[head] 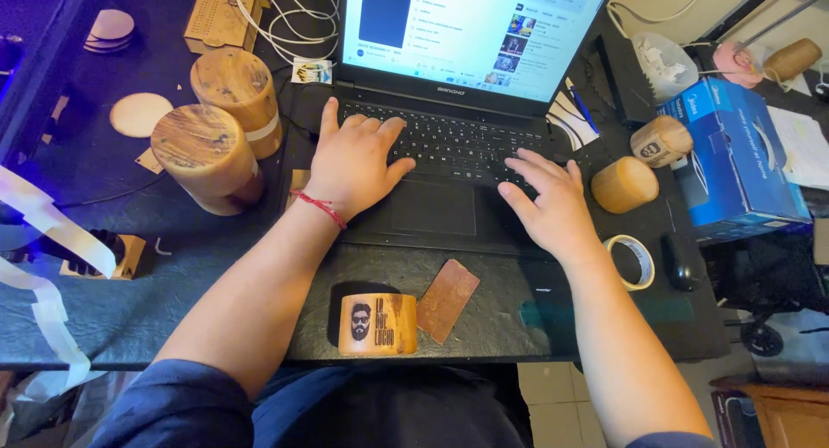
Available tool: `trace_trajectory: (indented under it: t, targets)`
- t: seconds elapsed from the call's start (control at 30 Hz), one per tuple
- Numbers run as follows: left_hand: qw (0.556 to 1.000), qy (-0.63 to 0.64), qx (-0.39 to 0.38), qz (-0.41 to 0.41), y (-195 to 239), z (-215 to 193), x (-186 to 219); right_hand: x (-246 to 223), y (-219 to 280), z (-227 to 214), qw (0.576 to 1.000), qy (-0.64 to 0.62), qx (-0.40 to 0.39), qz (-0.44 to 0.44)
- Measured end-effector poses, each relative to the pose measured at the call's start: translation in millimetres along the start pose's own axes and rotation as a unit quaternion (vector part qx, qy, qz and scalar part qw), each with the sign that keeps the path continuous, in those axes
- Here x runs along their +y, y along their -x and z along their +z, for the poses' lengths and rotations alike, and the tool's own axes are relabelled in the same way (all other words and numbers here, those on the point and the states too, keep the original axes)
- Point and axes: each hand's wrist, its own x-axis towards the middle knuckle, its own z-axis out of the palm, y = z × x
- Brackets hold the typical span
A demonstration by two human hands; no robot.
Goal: A person is sanding the surface of a laser-engraved wooden cup using sandpaper at a workstation. They rotate the cup to sand different areas, inspect the finish, and occasionally use a laptop on the desk.
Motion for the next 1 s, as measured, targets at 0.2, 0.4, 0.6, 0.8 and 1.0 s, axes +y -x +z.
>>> trace_trajectory:
  t: [0.2, 0.4, 0.6, 0.8, 1.0]
  targets:
    - [0.999, -0.032, 0.017, -0.029, -7.7, 8.3, 1.4, -2.3, 6.4, 9.0, 1.000, 0.001, 0.005, -0.010]
    - [0.998, -0.025, 0.037, -0.042, -8.2, 14.5, 4.3, -5.1, 7.1, 9.7, 1.000, -0.006, 0.008, 0.000]
    - [0.998, 0.004, 0.055, -0.036, -4.4, 14.2, 3.9, -5.9, 6.9, 8.3, 1.000, -0.008, -0.007, 0.019]
    - [0.998, 0.023, 0.045, -0.032, -4.2, 12.1, 2.6, -13.8, -0.7, 11.1, 0.999, 0.002, -0.029, 0.031]
    - [0.999, 0.022, 0.033, -0.024, -1.4, 10.1, 3.7, -34.4, -19.6, 20.0, 0.998, 0.005, -0.054, 0.039]
